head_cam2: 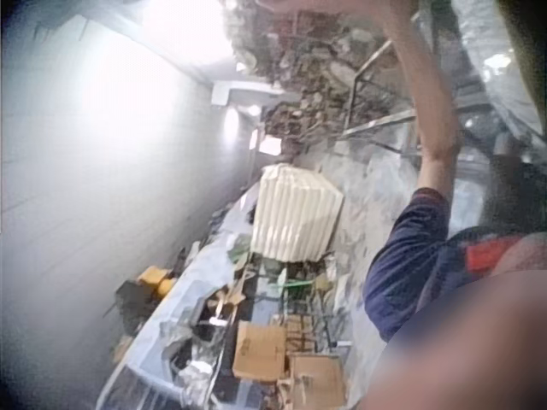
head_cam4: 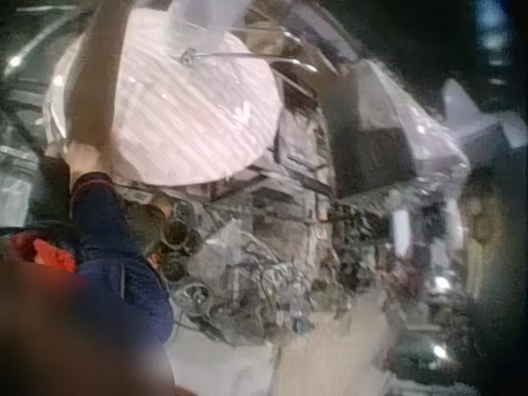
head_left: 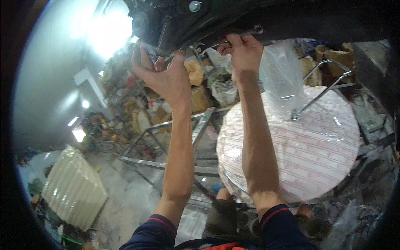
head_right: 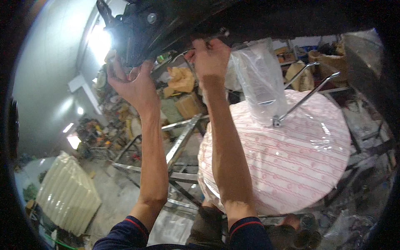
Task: The person sits on the floor in a workshop and assembles a black mechanical component. They insert small metal parts into the component and use a wrench to tighten bolts, securing the parts in place.
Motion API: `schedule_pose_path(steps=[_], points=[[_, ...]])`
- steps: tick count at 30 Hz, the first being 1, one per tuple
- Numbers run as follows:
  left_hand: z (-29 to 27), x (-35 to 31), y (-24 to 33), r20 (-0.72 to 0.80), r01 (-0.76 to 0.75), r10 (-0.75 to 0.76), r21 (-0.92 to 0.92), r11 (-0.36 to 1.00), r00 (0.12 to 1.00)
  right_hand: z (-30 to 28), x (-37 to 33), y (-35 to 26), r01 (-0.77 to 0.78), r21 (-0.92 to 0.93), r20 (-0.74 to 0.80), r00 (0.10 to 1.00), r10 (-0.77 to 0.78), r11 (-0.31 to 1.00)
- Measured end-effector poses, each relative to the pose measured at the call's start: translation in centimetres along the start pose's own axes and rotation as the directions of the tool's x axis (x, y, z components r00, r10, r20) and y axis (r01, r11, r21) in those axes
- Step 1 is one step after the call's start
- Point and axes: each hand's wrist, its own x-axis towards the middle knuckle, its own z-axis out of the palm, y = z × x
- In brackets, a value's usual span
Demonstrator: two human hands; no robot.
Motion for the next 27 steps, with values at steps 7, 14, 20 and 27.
schedule_pose_path(steps=[7,14,20,27], points=[[1.3,-3.4,-1.0,0.038,0.452,-0.485,-0.434,0.78,0.874,-4.8,-1.9,-5.9,0.094,-0.601,0.305,0.945,0.119,0.793],[6.2,-2.5,-7.1,0.583,0.263,-0.532,-0.786,-0.559,0.614,-7.5,-8.2,-11.4,-0.089,-0.806,0.168,0.913,0.371,0.585],[9.1,-2.0,-9.0,0.601,0.241,-0.224,-0.594,-0.768,0.768,-8.7,-11.0,-13.4,-0.206,-0.624,0.115,0.93,0.349,0.754],[9.5,-1.7,-9.4,0.486,0.185,-0.168,-0.596,-0.781,0.857,-7.2,-11.3,-12.8,-0.032,-0.767,0.153,0.961,0.232,0.641]])
